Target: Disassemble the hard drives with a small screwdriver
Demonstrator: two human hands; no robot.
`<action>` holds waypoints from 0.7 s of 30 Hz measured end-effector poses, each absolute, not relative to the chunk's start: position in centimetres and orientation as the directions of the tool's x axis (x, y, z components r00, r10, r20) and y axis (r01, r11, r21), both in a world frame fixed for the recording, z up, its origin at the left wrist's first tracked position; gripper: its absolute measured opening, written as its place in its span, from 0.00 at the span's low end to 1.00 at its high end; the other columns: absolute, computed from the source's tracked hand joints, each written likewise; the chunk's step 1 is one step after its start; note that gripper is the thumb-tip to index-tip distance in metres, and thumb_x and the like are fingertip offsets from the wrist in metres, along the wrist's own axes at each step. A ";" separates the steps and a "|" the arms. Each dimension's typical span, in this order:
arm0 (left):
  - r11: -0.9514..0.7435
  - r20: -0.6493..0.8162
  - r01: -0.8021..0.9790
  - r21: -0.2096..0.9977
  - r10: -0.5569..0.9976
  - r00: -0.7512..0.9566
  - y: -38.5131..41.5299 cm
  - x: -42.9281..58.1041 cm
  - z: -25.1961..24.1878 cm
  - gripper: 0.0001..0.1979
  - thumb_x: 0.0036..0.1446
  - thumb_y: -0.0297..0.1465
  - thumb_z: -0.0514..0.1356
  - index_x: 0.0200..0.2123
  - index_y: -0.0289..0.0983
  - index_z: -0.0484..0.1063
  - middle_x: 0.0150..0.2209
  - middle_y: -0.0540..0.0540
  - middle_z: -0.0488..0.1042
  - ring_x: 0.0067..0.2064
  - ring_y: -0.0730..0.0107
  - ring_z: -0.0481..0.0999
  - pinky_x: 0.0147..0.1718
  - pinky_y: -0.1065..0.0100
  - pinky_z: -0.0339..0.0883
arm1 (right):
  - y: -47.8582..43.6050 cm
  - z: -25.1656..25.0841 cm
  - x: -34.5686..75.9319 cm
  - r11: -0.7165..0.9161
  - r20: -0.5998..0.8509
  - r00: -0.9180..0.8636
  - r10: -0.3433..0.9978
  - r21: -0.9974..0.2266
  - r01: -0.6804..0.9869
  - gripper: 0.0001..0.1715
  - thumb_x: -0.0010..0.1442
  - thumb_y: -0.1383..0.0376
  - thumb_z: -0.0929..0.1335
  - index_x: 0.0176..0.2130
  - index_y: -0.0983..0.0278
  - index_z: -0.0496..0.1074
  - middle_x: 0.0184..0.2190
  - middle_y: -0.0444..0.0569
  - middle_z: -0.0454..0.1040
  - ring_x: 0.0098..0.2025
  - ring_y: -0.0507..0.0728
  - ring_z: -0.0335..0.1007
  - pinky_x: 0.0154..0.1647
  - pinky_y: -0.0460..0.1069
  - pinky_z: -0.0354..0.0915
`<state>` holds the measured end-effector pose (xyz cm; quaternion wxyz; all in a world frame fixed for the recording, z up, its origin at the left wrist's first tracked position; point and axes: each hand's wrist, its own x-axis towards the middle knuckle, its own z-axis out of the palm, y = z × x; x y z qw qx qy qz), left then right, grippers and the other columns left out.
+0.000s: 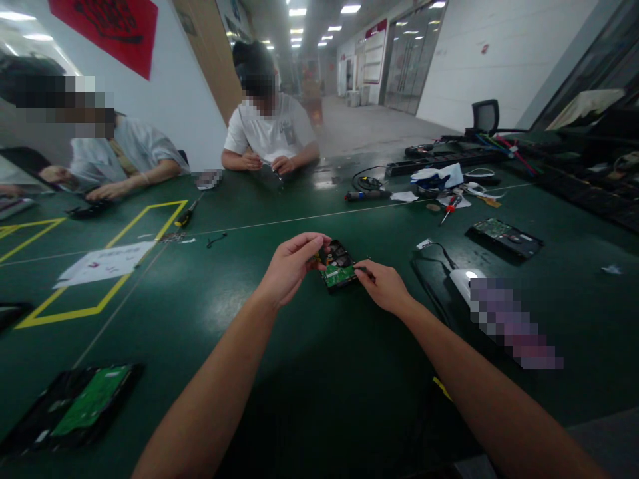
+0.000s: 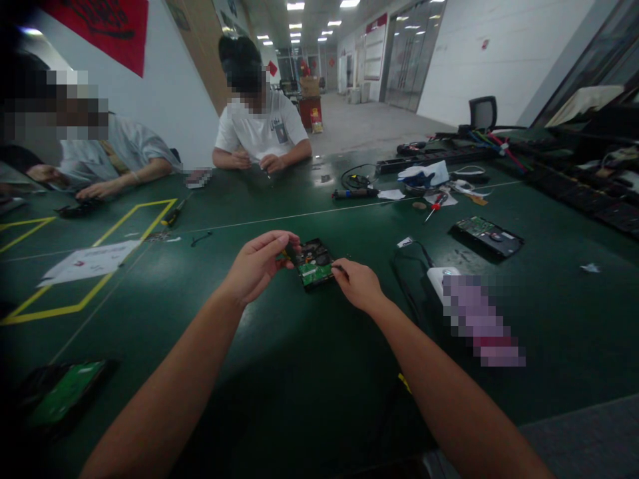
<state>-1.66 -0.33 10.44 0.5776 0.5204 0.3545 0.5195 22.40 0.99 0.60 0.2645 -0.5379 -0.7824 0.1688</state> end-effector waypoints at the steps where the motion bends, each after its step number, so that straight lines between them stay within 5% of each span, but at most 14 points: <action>1: -0.095 0.136 -0.201 0.975 0.971 0.197 -0.4 -1.7 10.5 0.11 0.61 0.38 0.65 0.41 0.38 0.81 0.43 0.43 0.77 0.43 0.66 0.74 0.32 0.70 0.68 | 1.0 0.6 22.4 0.360 0.228 -0.278 0.933 -0.552 0.752 0.15 0.71 0.57 0.64 0.52 0.57 0.74 0.38 0.47 0.78 0.33 0.55 0.70 0.32 0.49 0.58; 10: -0.081 0.125 -0.205 0.975 0.970 0.209 -0.4 -1.9 10.6 0.12 0.60 0.35 0.64 0.46 0.38 0.76 0.43 0.43 0.78 0.40 0.67 0.75 0.28 0.71 0.66 | 0.9 0.6 22.5 0.367 0.232 -0.284 0.930 -0.565 0.739 0.15 0.71 0.57 0.63 0.52 0.56 0.73 0.35 0.46 0.77 0.32 0.54 0.69 0.32 0.49 0.58; 21: -0.068 0.107 -0.266 0.962 0.985 0.137 0.0 -1.8 10.4 0.08 0.60 0.34 0.61 0.38 0.35 0.76 0.44 0.39 0.79 0.46 0.58 0.77 0.32 0.66 0.71 | 1.0 0.5 22.5 0.358 0.211 -0.290 0.934 -0.554 0.752 0.16 0.72 0.55 0.63 0.53 0.56 0.73 0.34 0.46 0.77 0.31 0.55 0.69 0.30 0.49 0.58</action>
